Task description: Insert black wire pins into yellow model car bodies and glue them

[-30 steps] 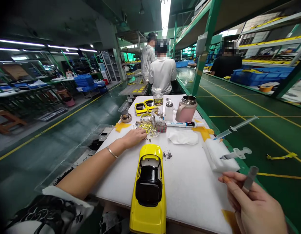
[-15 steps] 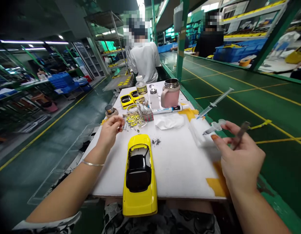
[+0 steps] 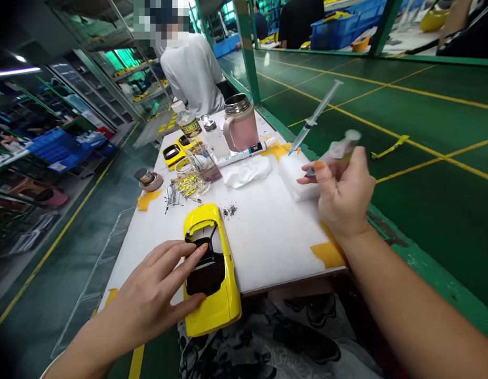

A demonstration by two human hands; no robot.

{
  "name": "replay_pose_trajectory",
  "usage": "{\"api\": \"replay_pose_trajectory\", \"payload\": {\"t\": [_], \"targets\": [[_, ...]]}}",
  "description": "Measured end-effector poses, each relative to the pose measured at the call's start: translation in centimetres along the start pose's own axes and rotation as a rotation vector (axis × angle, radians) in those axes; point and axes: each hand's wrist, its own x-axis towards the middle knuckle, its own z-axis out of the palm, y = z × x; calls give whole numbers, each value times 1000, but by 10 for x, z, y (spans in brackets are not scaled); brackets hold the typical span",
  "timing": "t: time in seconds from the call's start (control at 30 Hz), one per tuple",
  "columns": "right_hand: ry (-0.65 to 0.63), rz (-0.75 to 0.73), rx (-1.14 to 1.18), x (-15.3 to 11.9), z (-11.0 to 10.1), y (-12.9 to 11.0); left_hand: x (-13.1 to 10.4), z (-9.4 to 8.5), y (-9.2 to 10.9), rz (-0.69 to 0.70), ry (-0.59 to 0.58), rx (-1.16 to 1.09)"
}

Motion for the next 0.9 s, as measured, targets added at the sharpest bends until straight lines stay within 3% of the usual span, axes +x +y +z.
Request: {"api": "replay_pose_trajectory", "payload": {"t": [0.1,0.2,0.4,0.57,0.73,0.9], "targets": [[186,-219,222,5,-2,3,6,-1,7,110,25,108],[181,-187,305,1,-4,-7,10,0,15,211,41,174],[-175,243,414,-30,-7,-47,12,1,26,356,91,150],[-409,529,668,-54,-8,-69,10,-8,18,274,238,88],[-614,745,1023,-68,-13,-81,2,-12,10,178,144,102],[-831,839,1164,-83,-12,-92,-2,-3,9,141,88,170]]}}
